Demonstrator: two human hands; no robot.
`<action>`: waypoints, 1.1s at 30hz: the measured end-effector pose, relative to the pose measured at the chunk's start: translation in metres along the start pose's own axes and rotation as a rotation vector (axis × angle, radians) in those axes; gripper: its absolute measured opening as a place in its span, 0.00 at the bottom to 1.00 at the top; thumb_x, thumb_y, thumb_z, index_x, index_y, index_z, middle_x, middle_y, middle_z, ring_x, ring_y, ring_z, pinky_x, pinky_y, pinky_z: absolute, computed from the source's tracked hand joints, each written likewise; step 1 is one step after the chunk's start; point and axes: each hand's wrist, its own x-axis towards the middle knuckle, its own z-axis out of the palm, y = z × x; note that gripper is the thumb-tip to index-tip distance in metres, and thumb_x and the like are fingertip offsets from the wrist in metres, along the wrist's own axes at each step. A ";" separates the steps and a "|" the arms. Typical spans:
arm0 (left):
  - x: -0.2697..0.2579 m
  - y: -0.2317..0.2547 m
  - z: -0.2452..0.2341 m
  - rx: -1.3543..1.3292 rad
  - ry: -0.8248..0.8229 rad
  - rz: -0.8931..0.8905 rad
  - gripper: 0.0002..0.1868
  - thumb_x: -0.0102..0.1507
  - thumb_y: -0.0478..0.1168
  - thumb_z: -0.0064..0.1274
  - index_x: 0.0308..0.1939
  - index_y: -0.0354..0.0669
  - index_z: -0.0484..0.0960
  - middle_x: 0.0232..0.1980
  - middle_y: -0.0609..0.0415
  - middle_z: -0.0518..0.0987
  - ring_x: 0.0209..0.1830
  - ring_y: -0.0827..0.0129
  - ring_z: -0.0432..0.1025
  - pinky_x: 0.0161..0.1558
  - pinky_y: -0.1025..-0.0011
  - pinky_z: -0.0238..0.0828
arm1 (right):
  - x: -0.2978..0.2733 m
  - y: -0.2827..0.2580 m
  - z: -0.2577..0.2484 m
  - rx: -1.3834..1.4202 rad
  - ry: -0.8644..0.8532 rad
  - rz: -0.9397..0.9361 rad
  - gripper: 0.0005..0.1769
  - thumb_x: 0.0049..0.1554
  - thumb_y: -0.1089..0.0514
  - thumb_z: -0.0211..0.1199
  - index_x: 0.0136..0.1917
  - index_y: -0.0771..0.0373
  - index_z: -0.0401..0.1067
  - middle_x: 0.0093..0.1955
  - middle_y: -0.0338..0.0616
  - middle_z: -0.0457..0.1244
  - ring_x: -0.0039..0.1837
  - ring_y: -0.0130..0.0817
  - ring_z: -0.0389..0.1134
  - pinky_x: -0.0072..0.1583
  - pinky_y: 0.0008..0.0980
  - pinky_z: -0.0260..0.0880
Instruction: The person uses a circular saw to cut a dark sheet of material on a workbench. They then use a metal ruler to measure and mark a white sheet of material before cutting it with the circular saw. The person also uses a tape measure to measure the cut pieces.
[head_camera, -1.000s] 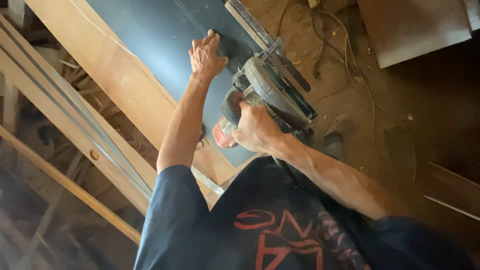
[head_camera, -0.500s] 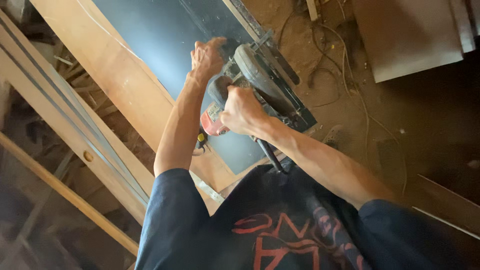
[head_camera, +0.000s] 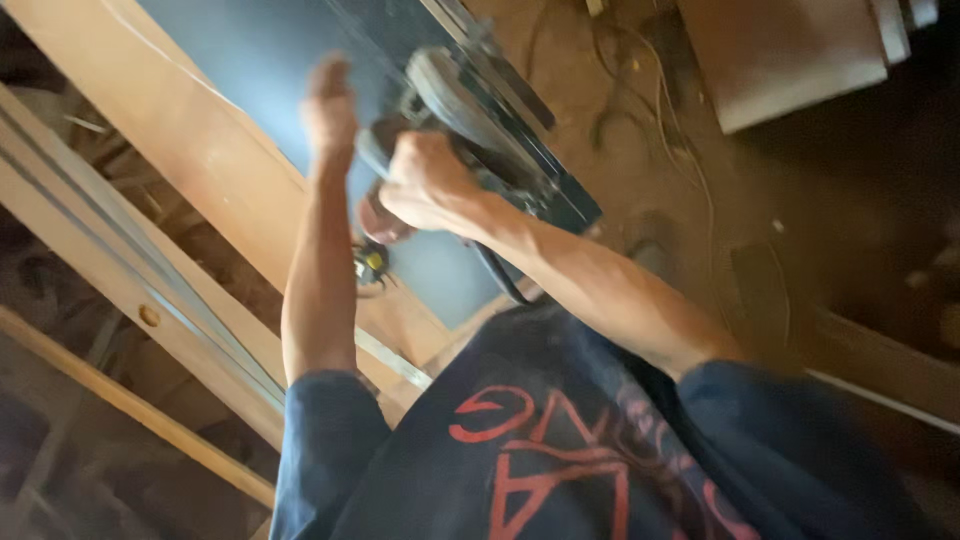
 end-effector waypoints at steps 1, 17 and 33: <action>-0.011 0.007 -0.016 -0.215 0.140 -0.110 0.22 0.72 0.31 0.40 0.71 0.34 0.70 0.73 0.45 0.74 0.74 0.59 0.67 0.73 0.66 0.62 | 0.001 0.000 0.002 -0.139 0.070 -0.191 0.14 0.51 0.60 0.62 0.27 0.68 0.75 0.28 0.54 0.66 0.32 0.46 0.71 0.38 0.45 0.72; -0.377 0.123 0.275 -0.268 0.100 -0.764 0.22 0.69 0.49 0.54 0.56 0.32 0.79 0.56 0.36 0.77 0.54 0.48 0.70 0.55 0.52 0.68 | 0.001 -0.026 -0.008 -0.596 -0.064 -0.400 0.24 0.48 0.39 0.72 0.33 0.64 0.76 0.31 0.46 0.64 0.37 0.37 0.68 0.34 0.37 0.69; -0.304 0.166 0.278 0.980 0.080 0.187 0.27 0.66 0.58 0.50 0.68 0.59 0.71 0.75 0.37 0.61 0.76 0.38 0.55 0.75 0.45 0.49 | 0.004 -0.022 -0.006 -0.617 -0.011 -0.413 0.30 0.44 0.30 0.70 0.32 0.62 0.78 0.31 0.45 0.67 0.37 0.38 0.67 0.34 0.38 0.68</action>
